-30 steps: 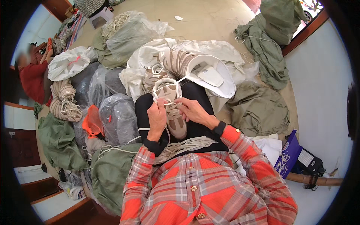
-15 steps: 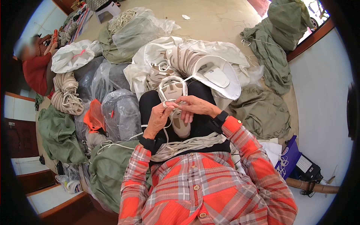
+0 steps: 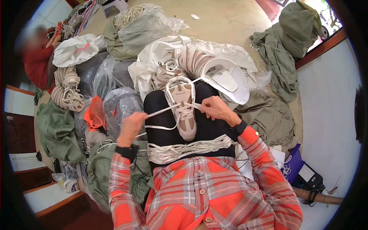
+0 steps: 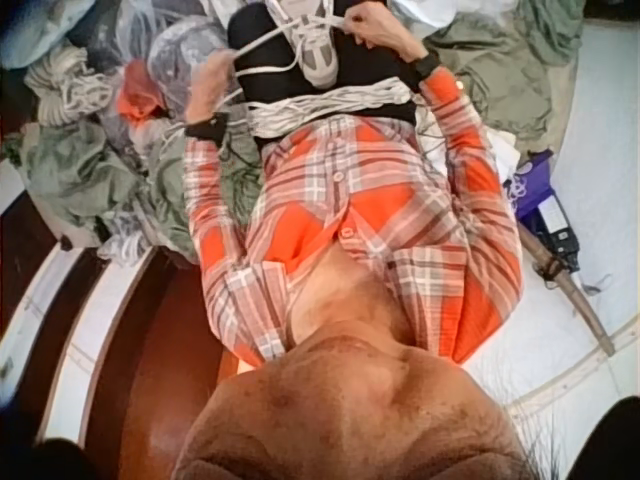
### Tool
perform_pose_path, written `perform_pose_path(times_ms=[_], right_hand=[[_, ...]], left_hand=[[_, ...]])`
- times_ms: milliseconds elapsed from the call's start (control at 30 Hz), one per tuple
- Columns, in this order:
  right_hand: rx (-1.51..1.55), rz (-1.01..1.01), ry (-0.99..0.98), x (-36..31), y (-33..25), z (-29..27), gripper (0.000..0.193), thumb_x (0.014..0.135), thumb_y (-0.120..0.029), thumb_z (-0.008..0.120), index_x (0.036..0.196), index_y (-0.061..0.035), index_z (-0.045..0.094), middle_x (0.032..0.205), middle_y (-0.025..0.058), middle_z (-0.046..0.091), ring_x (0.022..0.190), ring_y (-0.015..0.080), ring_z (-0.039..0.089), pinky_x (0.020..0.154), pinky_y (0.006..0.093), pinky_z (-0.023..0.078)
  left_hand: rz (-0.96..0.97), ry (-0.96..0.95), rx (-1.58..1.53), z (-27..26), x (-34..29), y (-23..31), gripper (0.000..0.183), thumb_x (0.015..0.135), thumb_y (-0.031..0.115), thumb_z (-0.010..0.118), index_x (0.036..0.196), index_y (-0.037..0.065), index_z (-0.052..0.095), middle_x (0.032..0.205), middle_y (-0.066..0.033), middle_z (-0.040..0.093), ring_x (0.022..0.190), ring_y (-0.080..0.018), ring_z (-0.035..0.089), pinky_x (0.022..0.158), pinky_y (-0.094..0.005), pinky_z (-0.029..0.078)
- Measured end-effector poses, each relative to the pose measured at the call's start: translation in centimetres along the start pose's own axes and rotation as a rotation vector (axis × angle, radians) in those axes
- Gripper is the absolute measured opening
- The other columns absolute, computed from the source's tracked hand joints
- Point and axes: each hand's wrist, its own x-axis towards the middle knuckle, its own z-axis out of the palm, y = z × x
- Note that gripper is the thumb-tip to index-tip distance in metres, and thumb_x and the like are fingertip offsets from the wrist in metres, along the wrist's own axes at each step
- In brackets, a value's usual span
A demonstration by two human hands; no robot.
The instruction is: The recorder is lacing up the upper part of several shoes as part of a manufacturing or assembly process.
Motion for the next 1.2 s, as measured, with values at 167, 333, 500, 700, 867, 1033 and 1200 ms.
perform_pose_path(times_ms=[167, 333, 500, 700, 867, 1033, 1200], right_hand=[[-0.502, -0.266, 0.371, 3.0, -1.4, 3.9, 0.023, 0.078, -0.023, 0.055, 0.069, -0.0036, 0.063, 0.061, 0.0205, 0.059, 0.061, 0.0372, 0.060, 0.057, 0.0442, 0.049], [-0.202, -0.222, 0.539, 3.5, -2.7, 3.0, 0.019, 0.085, -0.024, 0.052, 0.092, -0.0075, 0.059, 0.067, 0.0193, 0.061, 0.064, 0.0363, 0.061, 0.058, 0.0448, 0.048], [0.090, -0.222, -0.052, 4.1, -4.7, 4.6, 0.021, 0.085, -0.021, 0.052, 0.097, -0.0057, 0.061, 0.069, 0.0202, 0.061, 0.065, 0.0382, 0.060, 0.060, 0.0437, 0.048], [-0.340, -0.549, -0.075, 5.3, -6.4, 11.6, 0.021, 0.087, -0.019, 0.052, 0.077, -0.0008, 0.056, 0.059, 0.0170, 0.058, 0.056, 0.0315, 0.061, 0.049, 0.0405, 0.048], [-0.396, -0.939, -0.299, -1.8, -9.4, 17.5, 0.014, 0.073, -0.013, 0.056, 0.071, 0.0009, 0.058, 0.062, 0.0174, 0.059, 0.061, 0.0334, 0.062, 0.052, 0.0422, 0.049], [-0.401, -1.194, -0.462, -4.9, -8.8, 20.3, 0.013, 0.066, -0.013, 0.059, 0.066, 0.0003, 0.061, 0.066, 0.0166, 0.061, 0.063, 0.0314, 0.063, 0.051, 0.0399, 0.049], [-0.466, -1.242, -0.615, -5.2, -8.0, 18.5, 0.016, 0.072, -0.014, 0.058, 0.076, 0.0012, 0.058, 0.065, 0.0170, 0.059, 0.064, 0.0334, 0.061, 0.053, 0.0417, 0.048]], left_hand=[[0.014, 0.050, 0.208, -4.5, -3.3, -3.8, 0.010, 0.086, 0.018, 0.052, 0.089, 0.010, 0.056, 0.078, -0.0087, 0.057, 0.064, -0.0306, 0.058, 0.050, -0.0389, 0.043], [-0.201, -0.002, 0.232, -6.5, -9.7, -9.7, 0.011, 0.086, 0.018, 0.052, 0.089, 0.009, 0.056, 0.080, -0.0120, 0.053, 0.069, -0.0330, 0.055, 0.057, -0.0408, 0.043], [-0.172, 0.016, 0.388, -8.2, -11.5, -11.3, 0.008, 0.081, 0.015, 0.054, 0.085, 0.010, 0.059, 0.080, -0.0101, 0.052, 0.073, -0.0305, 0.054, 0.062, -0.0391, 0.040], [-0.461, 0.036, 0.933, -9.3, -13.7, -11.4, 0.015, 0.080, 0.014, 0.058, 0.092, 0.011, 0.065, 0.074, -0.0062, 0.056, 0.066, -0.0221, 0.055, 0.058, -0.0347, 0.040], [-0.934, 0.543, -1.348, -5.5, -6.4, -7.5, 0.026, 0.088, 0.014, 0.054, 0.105, -0.005, 0.056, 0.096, -0.0146, 0.065, 0.077, -0.0188, 0.065, 0.059, -0.0245, 0.049], [-0.691, 0.291, -1.248, -2.0, 1.1, 2.3, 0.035, 0.086, 0.006, 0.054, 0.119, -0.006, 0.046, 0.095, -0.0144, 0.065, 0.062, -0.0084, 0.057, 0.049, -0.0176, 0.043], [-0.623, 0.078, -1.280, 2.4, 3.5, 4.7, 0.022, 0.086, 0.009, 0.055, 0.105, -0.004, 0.055, 0.081, -0.0084, 0.066, 0.051, -0.0041, 0.047, 0.044, -0.0165, 0.035]])
